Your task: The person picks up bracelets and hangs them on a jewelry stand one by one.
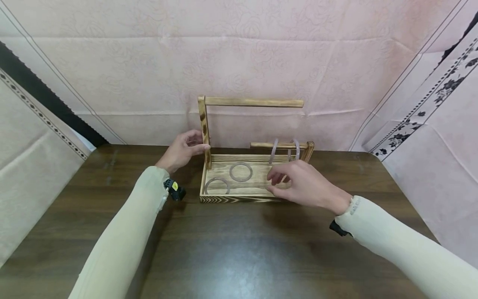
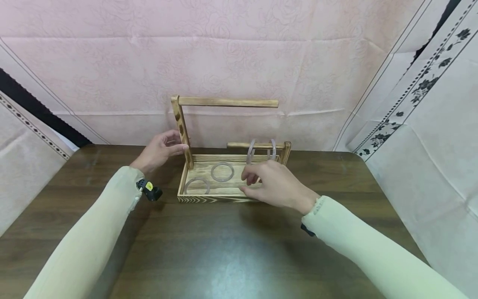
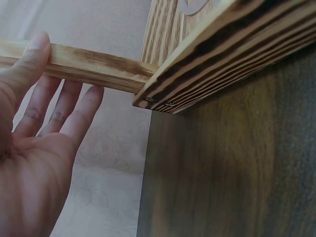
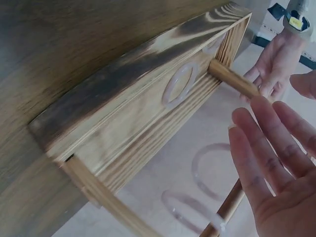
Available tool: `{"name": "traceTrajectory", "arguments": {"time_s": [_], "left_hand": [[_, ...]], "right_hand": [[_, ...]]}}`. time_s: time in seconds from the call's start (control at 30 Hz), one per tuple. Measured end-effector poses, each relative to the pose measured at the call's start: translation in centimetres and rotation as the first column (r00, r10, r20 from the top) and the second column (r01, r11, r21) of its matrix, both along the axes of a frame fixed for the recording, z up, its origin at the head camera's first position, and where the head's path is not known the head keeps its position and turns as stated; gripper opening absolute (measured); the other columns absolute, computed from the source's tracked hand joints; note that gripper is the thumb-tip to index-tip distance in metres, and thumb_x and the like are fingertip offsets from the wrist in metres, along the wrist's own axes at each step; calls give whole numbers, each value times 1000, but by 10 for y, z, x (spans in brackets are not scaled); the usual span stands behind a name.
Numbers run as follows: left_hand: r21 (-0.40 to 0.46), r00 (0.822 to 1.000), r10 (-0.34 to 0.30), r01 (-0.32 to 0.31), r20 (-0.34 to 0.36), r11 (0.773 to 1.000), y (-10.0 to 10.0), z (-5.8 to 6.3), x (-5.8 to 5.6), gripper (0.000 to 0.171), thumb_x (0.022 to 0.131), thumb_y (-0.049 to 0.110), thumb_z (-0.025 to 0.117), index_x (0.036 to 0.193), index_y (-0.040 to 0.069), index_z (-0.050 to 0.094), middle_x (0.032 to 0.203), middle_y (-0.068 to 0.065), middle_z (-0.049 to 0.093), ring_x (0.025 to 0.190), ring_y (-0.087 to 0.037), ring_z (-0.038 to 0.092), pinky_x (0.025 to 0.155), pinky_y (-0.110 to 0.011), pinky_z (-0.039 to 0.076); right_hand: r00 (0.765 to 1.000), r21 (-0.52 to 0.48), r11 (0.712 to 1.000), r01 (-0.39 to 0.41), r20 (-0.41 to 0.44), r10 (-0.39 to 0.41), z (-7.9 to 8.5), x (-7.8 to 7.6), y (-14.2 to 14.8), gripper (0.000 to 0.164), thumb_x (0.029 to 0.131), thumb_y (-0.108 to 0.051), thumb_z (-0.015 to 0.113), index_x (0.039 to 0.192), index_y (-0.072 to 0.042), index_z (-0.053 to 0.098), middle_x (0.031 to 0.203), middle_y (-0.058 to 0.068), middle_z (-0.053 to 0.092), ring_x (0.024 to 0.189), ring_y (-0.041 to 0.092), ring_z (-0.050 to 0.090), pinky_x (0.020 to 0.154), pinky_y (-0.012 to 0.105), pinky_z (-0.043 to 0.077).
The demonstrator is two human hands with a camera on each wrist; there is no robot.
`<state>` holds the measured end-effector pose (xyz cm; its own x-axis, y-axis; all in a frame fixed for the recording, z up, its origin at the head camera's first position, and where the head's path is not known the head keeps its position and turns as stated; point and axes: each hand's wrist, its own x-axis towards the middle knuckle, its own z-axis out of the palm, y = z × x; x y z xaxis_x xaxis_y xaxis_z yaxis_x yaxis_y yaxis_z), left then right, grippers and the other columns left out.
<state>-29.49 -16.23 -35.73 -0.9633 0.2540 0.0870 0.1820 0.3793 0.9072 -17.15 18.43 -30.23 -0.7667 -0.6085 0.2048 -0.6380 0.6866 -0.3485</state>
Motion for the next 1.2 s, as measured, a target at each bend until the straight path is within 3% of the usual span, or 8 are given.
{"name": "traceTrajectory", "arguments": {"time_s": [0.3,0.63,0.9,1.2], "left_hand": [[48,999,-22,20,46,999,1,0,0,35,97,21,71,127,7,59,127,-11,62,126,-26,58,106,-40,53],[10,998,-38,37,51,999,0,1,-1,35,99,20,69,129,7,56,133,-14,59,131,-29,54,110,-44,49],[119,994,-66,56,83,991,3,0,-1,36,99,9,66,131,0,52,130,-17,57,121,-25,59,105,-38,56],[109,995,-49,39,88,993,4,3,3,30,99,11,67,126,5,55,125,-12,58,121,-26,58,108,-45,55]], "right_hand": [[995,38,997,-73,70,70,2,-10,-15,26,92,-34,75,114,-20,73,111,-7,75,104,11,69,92,41,60],[982,113,987,-117,163,98,3,-21,-33,44,94,-42,72,130,-18,66,126,-5,70,115,15,67,96,36,58],[981,105,985,-138,152,121,0,-27,-48,43,94,-38,73,130,-15,65,126,-2,69,117,18,65,99,39,56],[982,117,979,-168,109,156,-5,-47,-65,38,93,-31,71,128,-17,67,124,1,70,113,19,65,96,37,57]]}}
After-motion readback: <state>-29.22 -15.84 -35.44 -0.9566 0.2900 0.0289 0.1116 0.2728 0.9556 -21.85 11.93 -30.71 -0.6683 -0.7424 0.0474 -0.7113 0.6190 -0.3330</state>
